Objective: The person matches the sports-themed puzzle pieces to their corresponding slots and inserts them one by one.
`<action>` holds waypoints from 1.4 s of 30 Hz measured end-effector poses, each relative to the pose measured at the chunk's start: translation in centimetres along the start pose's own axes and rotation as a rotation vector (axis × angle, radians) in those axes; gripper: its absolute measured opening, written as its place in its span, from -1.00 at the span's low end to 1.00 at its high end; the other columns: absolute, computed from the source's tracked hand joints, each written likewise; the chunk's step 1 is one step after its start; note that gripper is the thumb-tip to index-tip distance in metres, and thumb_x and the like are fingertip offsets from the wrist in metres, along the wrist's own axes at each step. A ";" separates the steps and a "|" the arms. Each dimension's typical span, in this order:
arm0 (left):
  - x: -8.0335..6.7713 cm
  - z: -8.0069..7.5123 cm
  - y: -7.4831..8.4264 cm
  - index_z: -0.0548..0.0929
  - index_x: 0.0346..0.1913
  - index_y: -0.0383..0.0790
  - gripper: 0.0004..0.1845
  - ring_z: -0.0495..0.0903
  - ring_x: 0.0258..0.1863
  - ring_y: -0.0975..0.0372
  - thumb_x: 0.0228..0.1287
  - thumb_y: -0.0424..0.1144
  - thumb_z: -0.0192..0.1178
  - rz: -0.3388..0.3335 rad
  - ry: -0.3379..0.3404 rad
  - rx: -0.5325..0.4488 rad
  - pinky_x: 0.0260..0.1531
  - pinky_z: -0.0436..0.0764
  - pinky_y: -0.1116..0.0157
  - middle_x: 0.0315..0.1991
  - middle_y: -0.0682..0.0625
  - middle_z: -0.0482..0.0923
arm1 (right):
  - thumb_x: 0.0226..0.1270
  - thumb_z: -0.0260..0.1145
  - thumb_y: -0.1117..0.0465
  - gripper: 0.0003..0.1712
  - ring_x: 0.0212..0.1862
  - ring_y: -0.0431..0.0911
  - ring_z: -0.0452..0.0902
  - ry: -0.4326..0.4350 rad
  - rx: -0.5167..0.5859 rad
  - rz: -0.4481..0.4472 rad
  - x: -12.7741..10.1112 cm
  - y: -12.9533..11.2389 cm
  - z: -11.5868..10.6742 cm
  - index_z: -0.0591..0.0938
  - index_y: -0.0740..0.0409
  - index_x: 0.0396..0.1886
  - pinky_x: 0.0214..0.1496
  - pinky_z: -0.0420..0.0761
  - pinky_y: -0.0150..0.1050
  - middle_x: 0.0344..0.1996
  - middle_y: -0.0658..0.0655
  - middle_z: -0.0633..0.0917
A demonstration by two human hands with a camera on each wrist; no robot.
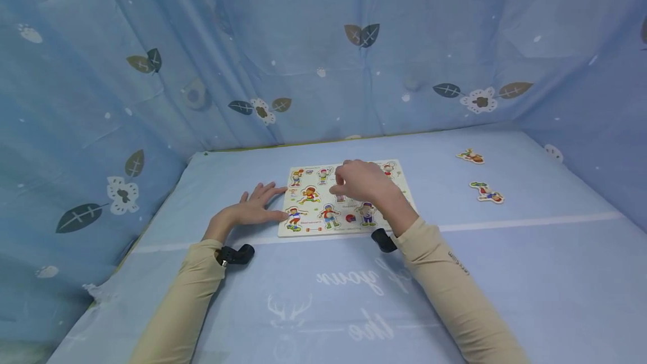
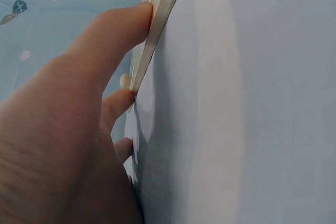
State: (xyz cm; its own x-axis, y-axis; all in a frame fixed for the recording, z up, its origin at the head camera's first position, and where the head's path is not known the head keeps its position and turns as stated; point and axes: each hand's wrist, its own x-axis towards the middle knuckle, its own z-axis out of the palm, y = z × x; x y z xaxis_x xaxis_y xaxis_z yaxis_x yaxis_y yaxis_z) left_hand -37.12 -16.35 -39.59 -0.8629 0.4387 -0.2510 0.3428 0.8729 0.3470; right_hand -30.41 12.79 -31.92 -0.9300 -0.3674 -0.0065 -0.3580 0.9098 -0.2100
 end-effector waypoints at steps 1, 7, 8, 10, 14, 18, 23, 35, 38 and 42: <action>0.0 0.0 0.0 0.07 0.58 0.16 -0.02 -0.44 0.57 -0.08 0.16 0.39 0.15 -0.001 0.001 0.000 0.44 -0.39 -0.23 0.62 -0.09 -0.25 | 0.39 0.31 -0.04 -0.73 -0.32 -0.08 0.49 0.009 0.012 0.004 -0.2 0.2 -0.4 0.68 0.07 -0.25 -0.31 0.51 -0.16 -0.28 0.05 0.60; 0.2 0.2 -0.3 0.06 0.58 0.15 -0.01 -0.44 0.57 -0.09 0.15 0.39 0.15 -0.004 0.003 -0.003 0.44 -0.39 -0.24 0.62 -0.11 -0.26 | 0.41 0.27 -0.02 -0.67 -0.22 -0.05 0.53 0.029 0.077 0.069 -1.3 2.7 -2.4 0.71 0.16 -0.17 -0.17 0.56 -0.08 -0.20 0.10 0.65; 0.3 0.3 -0.3 0.06 0.58 0.15 -0.01 -0.44 0.57 -0.09 0.15 0.40 0.15 -0.007 0.004 -0.001 0.44 -0.39 -0.23 0.62 -0.11 -0.26 | 0.41 0.26 -0.01 -0.67 -0.24 -0.05 0.52 0.024 0.092 0.094 -1.5 3.3 -2.7 0.70 0.17 -0.18 -0.19 0.54 -0.09 -0.23 0.11 0.65; 0.3 0.2 -0.2 0.06 0.58 0.14 -0.01 -0.44 0.57 -0.09 0.15 0.40 0.15 -0.007 0.003 -0.005 0.44 -0.39 -0.24 0.62 -0.12 -0.26 | 0.41 0.26 -0.01 -0.65 -0.29 -0.04 0.48 0.013 0.116 0.147 -2.1 4.6 -3.2 0.68 0.20 -0.19 -0.26 0.50 -0.12 -0.28 0.12 0.65; 0.3 0.0 -0.1 0.06 0.58 0.14 -0.01 -0.45 0.57 -0.09 0.15 0.39 0.15 -0.007 -0.001 -0.014 0.43 -0.41 -0.23 0.62 -0.11 -0.26 | 0.43 0.24 0.01 -0.59 -0.22 0.06 0.52 0.004 0.147 0.244 -3.5 7.3 -4.0 0.62 0.31 -0.07 -0.23 0.54 -0.04 -0.18 0.27 0.66; 0.3 -0.1 0.0 0.06 0.58 0.16 -0.02 -0.46 0.57 -0.07 0.15 0.40 0.15 -0.009 -0.008 -0.012 0.44 -0.42 -0.22 0.62 -0.09 -0.27 | 0.44 0.23 0.07 -0.51 -0.01 0.23 0.51 0.047 0.195 0.332 -4.8 9.7 -4.6 0.51 0.40 0.11 -0.05 0.56 0.16 0.07 0.43 0.55; 0.2 0.0 -0.2 0.06 0.58 0.16 -0.02 -0.46 0.57 -0.08 0.16 0.40 0.14 -0.018 -0.006 -0.003 0.44 -0.41 -0.22 0.62 -0.09 -0.27 | 0.45 0.17 0.14 -0.49 0.08 0.32 0.43 0.100 0.245 0.374 -6.5 12.4 -5.3 0.43 0.42 0.22 0.05 0.49 0.26 0.14 0.49 0.46; 0.2 0.1 -0.7 0.05 0.58 0.15 -0.02 -0.48 0.57 -0.05 0.16 0.39 0.13 -0.016 0.002 -0.013 0.44 -0.42 -0.20 0.62 -0.08 -0.28 | 0.45 0.17 0.03 -0.39 0.07 0.39 0.36 0.032 0.277 0.517 -11.2 18.7 -5.0 0.43 0.47 0.23 0.02 0.46 0.31 0.15 0.56 0.39; 0.1 0.0 -0.6 0.05 0.58 0.12 -0.02 -0.47 0.57 -0.08 0.17 0.38 0.14 -0.008 -0.002 -0.017 0.43 -0.42 -0.23 0.62 -0.11 -0.28 | 0.45 0.16 -0.01 -0.35 0.14 0.45 0.27 -0.008 0.310 0.588 -11.8 19.6 -4.4 0.40 0.45 0.26 0.07 0.41 0.38 0.21 0.59 0.31; 0.0 -0.1 -0.4 0.06 0.58 0.13 -0.02 -0.46 0.57 -0.09 0.17 0.39 0.14 -0.006 -0.004 -0.013 0.43 -0.41 -0.23 0.62 -0.11 -0.27 | 0.45 0.17 -0.01 -0.35 0.22 0.48 0.17 -0.020 0.337 0.714 -12.1 20.3 -3.6 0.38 0.39 0.30 0.11 0.32 0.43 0.28 0.58 0.24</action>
State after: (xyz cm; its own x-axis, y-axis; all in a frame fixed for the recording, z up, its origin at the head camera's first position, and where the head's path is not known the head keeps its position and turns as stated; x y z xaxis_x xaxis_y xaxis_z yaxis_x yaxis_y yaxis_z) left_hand -37.30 -16.73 -39.67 -0.8637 0.4339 -0.2565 0.3325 0.8729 0.3571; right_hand -26.72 36.44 -32.60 -0.9226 0.2776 -0.2680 0.3728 0.8205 -0.4333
